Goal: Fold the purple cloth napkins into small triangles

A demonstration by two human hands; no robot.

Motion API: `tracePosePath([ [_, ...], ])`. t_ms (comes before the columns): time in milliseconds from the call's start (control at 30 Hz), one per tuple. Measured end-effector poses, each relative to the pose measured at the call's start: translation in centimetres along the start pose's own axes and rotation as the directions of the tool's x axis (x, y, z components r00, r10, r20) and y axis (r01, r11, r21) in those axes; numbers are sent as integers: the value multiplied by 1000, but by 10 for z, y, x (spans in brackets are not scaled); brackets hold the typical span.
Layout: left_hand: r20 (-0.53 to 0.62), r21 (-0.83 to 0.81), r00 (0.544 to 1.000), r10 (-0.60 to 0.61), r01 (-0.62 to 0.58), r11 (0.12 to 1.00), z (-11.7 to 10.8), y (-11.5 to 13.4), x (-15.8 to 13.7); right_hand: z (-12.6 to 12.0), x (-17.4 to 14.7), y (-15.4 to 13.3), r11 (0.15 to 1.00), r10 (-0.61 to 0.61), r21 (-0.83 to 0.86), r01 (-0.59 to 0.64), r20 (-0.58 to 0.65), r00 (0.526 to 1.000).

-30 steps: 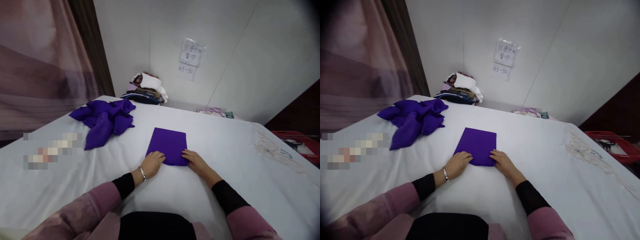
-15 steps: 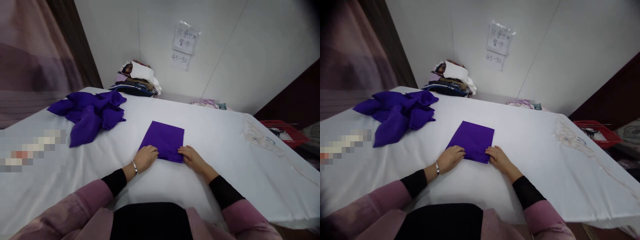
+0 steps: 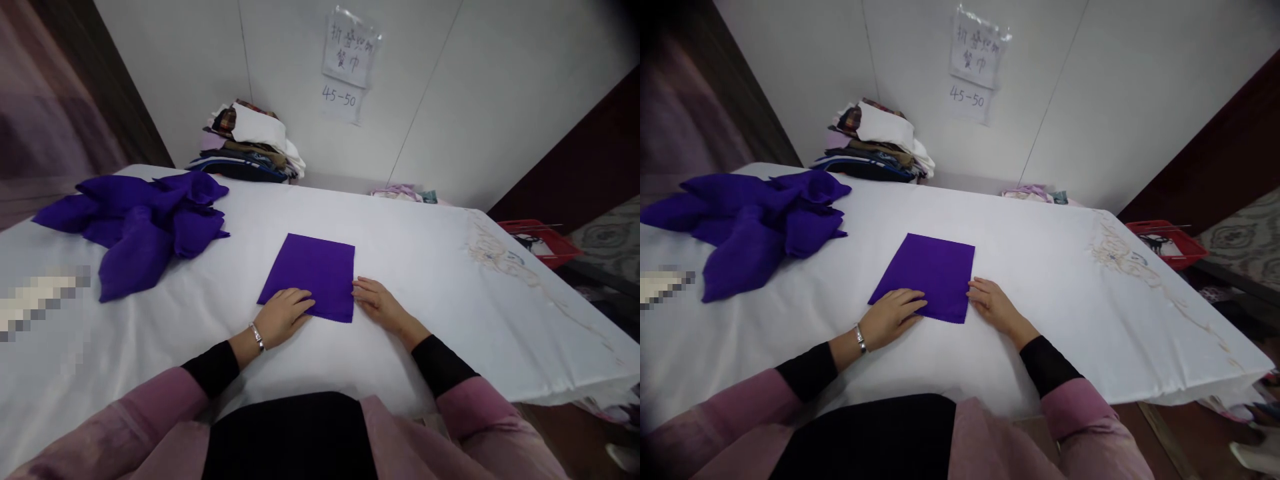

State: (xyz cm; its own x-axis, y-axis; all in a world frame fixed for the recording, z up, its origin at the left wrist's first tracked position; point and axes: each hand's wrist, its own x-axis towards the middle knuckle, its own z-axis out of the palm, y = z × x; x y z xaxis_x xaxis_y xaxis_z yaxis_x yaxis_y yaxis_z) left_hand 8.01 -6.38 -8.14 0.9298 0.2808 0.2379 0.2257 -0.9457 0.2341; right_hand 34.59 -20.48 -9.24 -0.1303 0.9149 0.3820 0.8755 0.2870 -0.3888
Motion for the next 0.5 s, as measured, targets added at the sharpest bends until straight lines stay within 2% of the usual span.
tracePosePath([
  [167, 35, 20, 999, -10, 9, 1000, 4, 7, 13, 1, -5, -6, 1000, 27, 13, -27, 32, 999],
  [333, 51, 69, 997, -57, 54, 996, 2, 11, 27, 7, -3, -1, 999, 31, 13, -31, 4, 1000],
  [400, 35, 9, 995, -90, 90, 996, 1, 7, 33, 9, 1, 1, 1000, 20, 18, -19, -16, 1000],
  [500, 49, -263, 976, -210, 216, 940, -3, -4, 41, 10, 10, 1, 998, 23, 57, -21, -30, 999],
])
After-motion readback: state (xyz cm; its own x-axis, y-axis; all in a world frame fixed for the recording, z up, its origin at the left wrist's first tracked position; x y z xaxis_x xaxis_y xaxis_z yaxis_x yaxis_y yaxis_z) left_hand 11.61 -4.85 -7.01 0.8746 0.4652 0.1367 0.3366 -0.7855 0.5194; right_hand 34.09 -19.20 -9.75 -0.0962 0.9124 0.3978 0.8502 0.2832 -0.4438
